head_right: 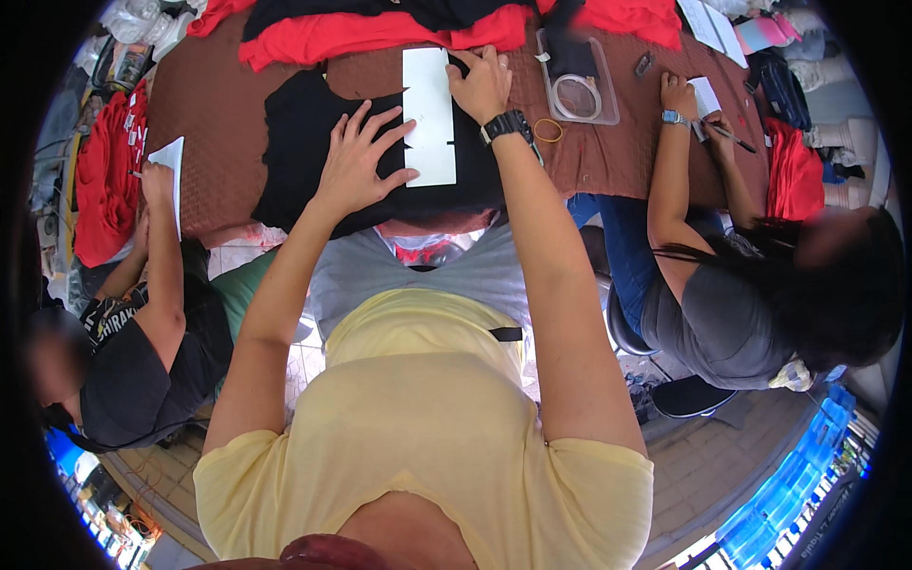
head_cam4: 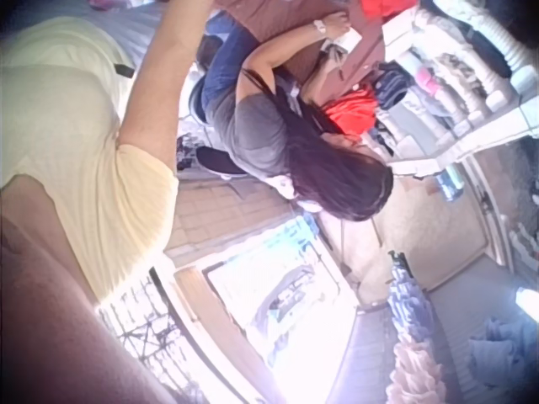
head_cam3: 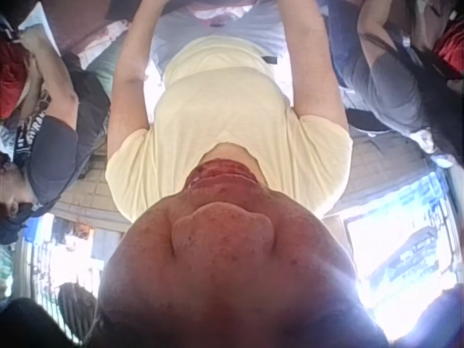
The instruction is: The person places a paper guide over a black garment piece, marks the location, and then uses a needle and thread to sew a small white label onto the fabric by hand.
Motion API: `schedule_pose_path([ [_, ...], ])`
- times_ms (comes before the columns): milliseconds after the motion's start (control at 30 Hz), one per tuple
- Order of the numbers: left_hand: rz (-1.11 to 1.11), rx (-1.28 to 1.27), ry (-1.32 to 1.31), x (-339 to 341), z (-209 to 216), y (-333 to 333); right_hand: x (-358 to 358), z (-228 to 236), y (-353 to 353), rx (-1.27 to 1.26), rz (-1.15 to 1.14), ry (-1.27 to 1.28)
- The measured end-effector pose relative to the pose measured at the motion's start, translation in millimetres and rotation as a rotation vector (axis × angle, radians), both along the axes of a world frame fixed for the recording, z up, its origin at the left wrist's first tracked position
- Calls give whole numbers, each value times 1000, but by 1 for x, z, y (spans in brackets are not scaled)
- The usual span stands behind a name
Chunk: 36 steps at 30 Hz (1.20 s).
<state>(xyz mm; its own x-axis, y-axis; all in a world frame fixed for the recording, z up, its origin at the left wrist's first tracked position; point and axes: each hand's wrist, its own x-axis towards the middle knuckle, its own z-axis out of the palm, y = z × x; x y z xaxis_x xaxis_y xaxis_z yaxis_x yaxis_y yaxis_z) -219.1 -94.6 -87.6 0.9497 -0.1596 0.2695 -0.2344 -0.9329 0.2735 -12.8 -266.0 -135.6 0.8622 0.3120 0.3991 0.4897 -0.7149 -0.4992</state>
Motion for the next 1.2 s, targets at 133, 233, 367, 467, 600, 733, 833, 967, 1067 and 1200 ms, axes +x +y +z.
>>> schedule_pose_path([
  [133,-2,-4,-3,0,-1,1,9,6,-4,2,46,117],
  [233,-5,-8,-1,-1,-2,2,11,9,-5,7,63,159],
  [367,-6,-8,1,-1,-2,2,8,12,-4,-19,48,177],
  [467,-11,-14,-4,0,-2,2,7,11,-5,-24,42,168],
  [600,-10,-17,7,0,-1,2,8,10,-5,-17,54,168],
  [733,-19,-27,16,-1,1,2,7,9,-7,-8,61,172],
  [833,-18,-35,14,0,1,3,7,9,-6,-16,55,162],
  [967,-17,-31,8,0,0,3,6,10,-5,-27,40,168],
  [1067,-13,-38,4,-1,0,3,5,11,-4,-22,42,180],
  [1200,-13,-41,9,-1,1,2,6,10,-4,-34,37,179],
])
